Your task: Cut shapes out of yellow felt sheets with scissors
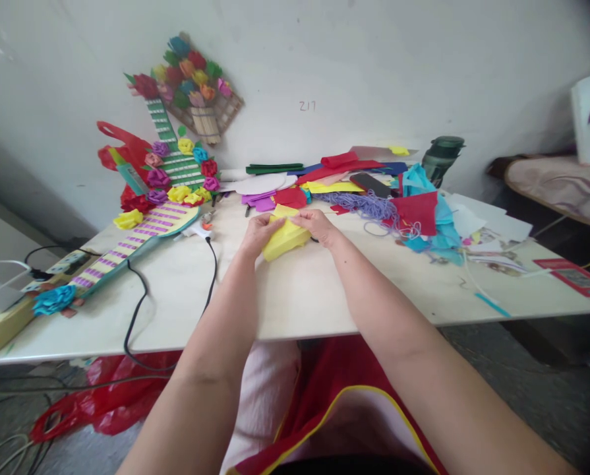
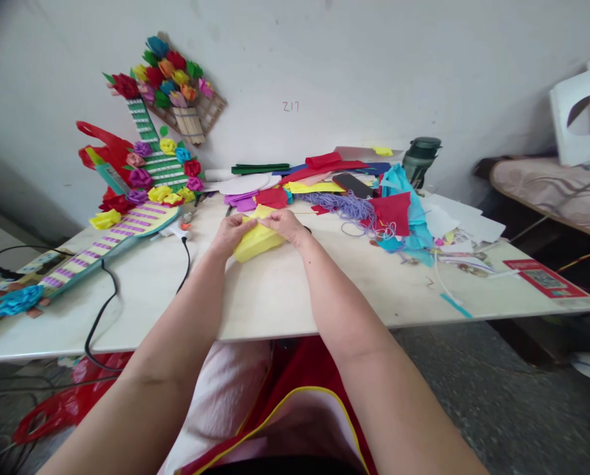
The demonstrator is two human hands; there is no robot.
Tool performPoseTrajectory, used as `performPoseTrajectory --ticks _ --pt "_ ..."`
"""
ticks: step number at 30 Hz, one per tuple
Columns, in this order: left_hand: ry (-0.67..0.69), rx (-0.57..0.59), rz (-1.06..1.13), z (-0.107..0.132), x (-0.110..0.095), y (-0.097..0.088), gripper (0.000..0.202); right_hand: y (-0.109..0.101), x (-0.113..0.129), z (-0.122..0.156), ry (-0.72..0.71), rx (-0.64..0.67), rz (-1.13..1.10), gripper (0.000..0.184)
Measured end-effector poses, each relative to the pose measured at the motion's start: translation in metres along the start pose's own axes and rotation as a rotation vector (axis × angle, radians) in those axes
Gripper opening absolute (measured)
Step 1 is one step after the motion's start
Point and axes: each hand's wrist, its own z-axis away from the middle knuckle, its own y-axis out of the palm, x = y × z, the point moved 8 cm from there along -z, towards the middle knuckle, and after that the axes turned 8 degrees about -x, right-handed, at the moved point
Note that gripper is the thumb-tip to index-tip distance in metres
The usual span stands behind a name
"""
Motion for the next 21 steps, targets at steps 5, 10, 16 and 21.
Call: performPoseTrajectory --ticks 5,10,16,21 --pt "0.01 0.058 -0.02 0.001 0.0 0.006 0.038 0.0 -0.002 -0.005 -0.084 -0.006 0.122 0.03" --pt "0.082 -0.004 -0.049 -0.003 -0.002 0.002 0.035 0.0 -0.003 -0.004 -0.061 -0.053 0.117 0.027" --pt "0.139 -0.169 -0.049 -0.011 -0.004 -0.01 0.035 -0.002 -0.011 -0.002 0.116 -0.092 -0.13 0.026" --pt "0.217 -0.362 -0.096 -0.013 -0.008 -0.024 0.041 -0.009 -0.02 -0.006 0.165 -0.18 -0.176 0.029"
